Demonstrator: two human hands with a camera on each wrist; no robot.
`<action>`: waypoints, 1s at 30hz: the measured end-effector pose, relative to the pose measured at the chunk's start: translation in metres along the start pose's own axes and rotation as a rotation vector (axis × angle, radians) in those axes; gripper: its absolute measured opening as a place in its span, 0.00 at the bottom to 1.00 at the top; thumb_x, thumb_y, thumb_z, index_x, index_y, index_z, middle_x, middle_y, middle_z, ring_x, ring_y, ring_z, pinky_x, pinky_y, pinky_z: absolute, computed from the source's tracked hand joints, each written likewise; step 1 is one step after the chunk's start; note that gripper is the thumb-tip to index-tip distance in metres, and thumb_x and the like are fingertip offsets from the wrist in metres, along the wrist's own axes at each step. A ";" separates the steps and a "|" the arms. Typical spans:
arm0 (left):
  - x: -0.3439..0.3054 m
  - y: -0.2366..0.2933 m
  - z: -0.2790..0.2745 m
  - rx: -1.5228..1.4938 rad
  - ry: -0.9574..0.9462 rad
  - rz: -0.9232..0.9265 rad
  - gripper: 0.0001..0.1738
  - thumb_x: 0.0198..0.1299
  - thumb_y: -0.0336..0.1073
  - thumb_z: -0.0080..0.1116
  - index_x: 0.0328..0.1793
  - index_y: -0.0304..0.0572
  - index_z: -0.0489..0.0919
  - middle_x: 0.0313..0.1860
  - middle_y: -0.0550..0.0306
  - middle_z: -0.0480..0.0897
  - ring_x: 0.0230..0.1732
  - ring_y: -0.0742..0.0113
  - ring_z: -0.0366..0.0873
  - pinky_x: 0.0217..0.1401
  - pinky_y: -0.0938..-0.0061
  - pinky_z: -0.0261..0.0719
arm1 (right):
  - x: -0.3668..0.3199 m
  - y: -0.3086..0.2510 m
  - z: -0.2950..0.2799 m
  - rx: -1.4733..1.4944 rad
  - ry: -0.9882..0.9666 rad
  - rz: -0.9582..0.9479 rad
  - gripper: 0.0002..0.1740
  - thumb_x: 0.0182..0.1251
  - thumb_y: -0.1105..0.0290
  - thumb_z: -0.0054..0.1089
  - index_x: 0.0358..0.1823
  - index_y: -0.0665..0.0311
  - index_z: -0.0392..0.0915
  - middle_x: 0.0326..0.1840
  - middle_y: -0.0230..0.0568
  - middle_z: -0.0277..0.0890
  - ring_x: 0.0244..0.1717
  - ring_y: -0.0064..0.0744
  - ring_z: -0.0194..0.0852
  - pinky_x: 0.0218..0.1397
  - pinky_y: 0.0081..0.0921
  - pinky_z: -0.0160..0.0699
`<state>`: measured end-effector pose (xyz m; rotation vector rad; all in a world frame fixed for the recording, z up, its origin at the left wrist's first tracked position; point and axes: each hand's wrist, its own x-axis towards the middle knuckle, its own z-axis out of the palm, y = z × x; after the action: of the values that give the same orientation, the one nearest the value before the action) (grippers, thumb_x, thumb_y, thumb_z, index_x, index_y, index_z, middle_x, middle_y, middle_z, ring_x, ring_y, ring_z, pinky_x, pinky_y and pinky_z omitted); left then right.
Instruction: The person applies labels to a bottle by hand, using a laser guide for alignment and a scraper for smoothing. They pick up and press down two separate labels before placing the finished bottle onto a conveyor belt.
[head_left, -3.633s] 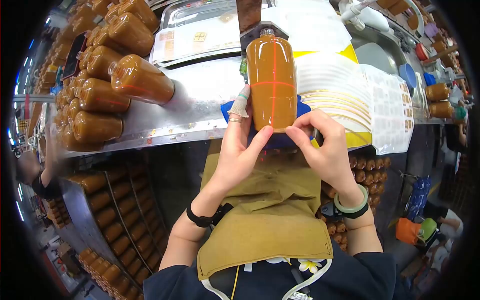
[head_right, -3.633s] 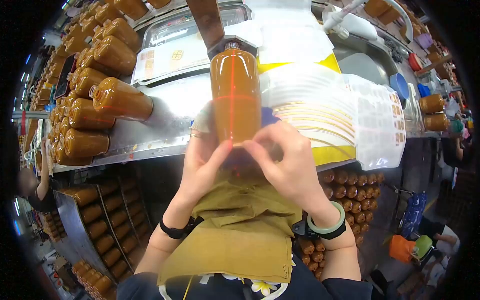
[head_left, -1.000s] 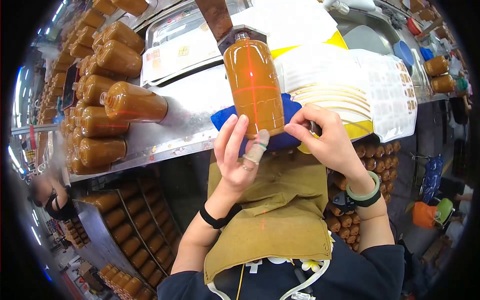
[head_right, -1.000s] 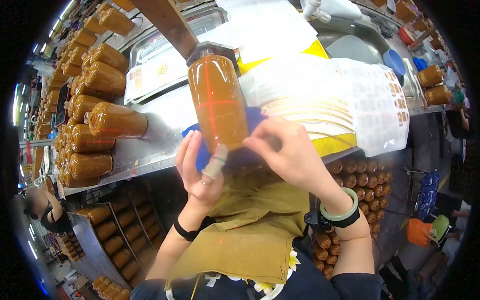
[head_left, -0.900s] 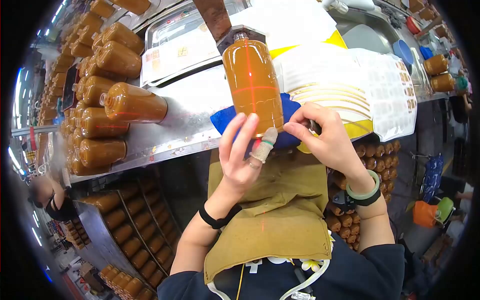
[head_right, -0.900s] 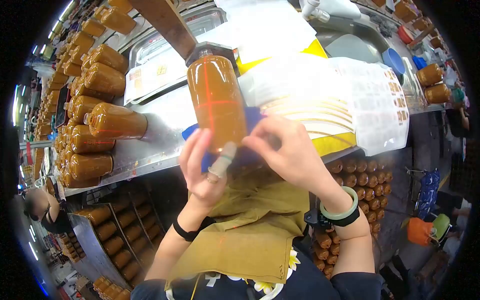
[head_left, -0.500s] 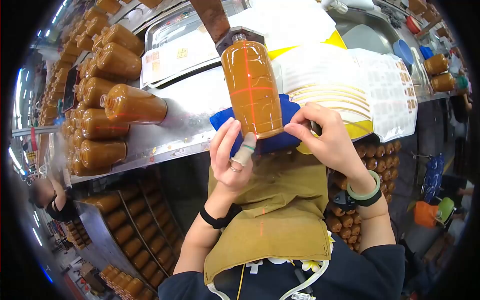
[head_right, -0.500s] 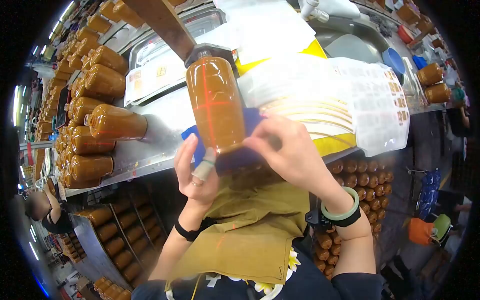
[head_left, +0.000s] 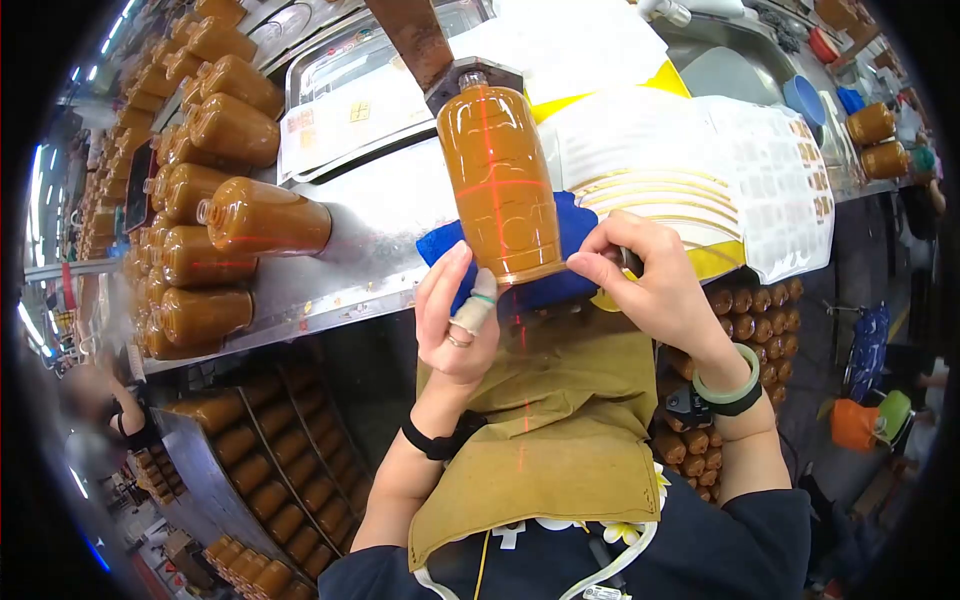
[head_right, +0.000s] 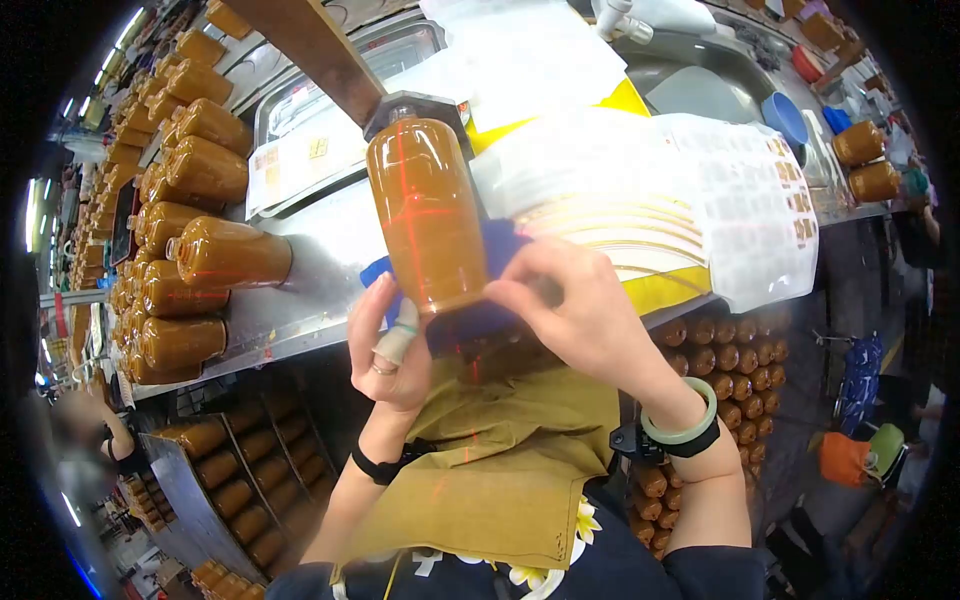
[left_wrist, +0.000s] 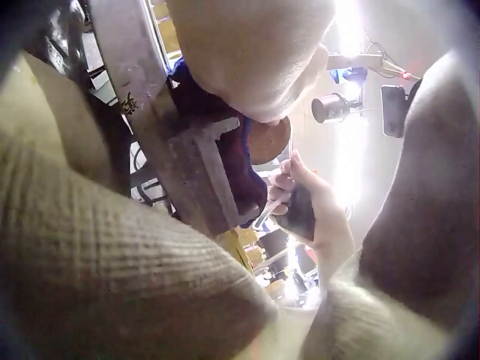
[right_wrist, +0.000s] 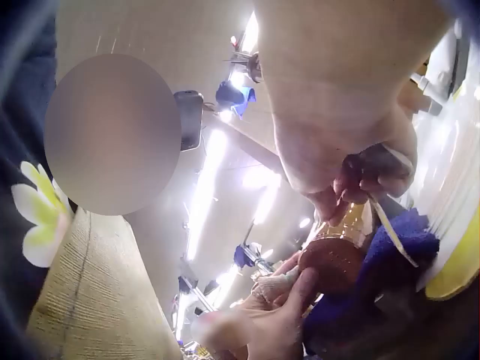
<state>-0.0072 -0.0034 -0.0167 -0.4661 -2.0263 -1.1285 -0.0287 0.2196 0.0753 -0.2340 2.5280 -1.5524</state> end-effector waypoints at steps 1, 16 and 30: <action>0.001 -0.001 0.000 0.149 0.002 0.121 0.20 0.56 0.16 0.73 0.55 0.37 0.86 0.63 0.41 0.83 0.62 0.44 0.84 0.61 0.59 0.88 | 0.001 0.001 0.000 0.000 0.000 -0.002 0.10 0.69 0.68 0.71 0.37 0.71 0.85 0.34 0.48 0.82 0.35 0.43 0.81 0.44 0.36 0.78; 0.008 0.004 0.001 -0.026 -0.034 0.036 0.22 0.53 0.11 0.72 0.57 0.23 0.86 0.61 0.37 0.85 0.61 0.43 0.86 0.64 0.58 0.87 | 0.001 0.001 0.007 0.033 -0.019 -0.015 0.10 0.69 0.69 0.71 0.37 0.71 0.85 0.34 0.49 0.83 0.36 0.45 0.82 0.45 0.37 0.78; 0.012 0.006 0.007 0.017 -0.047 0.154 0.28 0.57 0.15 0.72 0.64 0.42 0.83 0.57 0.39 0.86 0.61 0.39 0.85 0.65 0.58 0.87 | 0.001 0.010 0.013 0.057 0.037 -0.088 0.08 0.69 0.72 0.72 0.35 0.71 0.83 0.27 0.34 0.74 0.27 0.22 0.65 0.33 0.26 0.67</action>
<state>-0.0145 0.0052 -0.0060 -0.6340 -2.0009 -1.0144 -0.0270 0.2126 0.0611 -0.3161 2.5291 -1.6730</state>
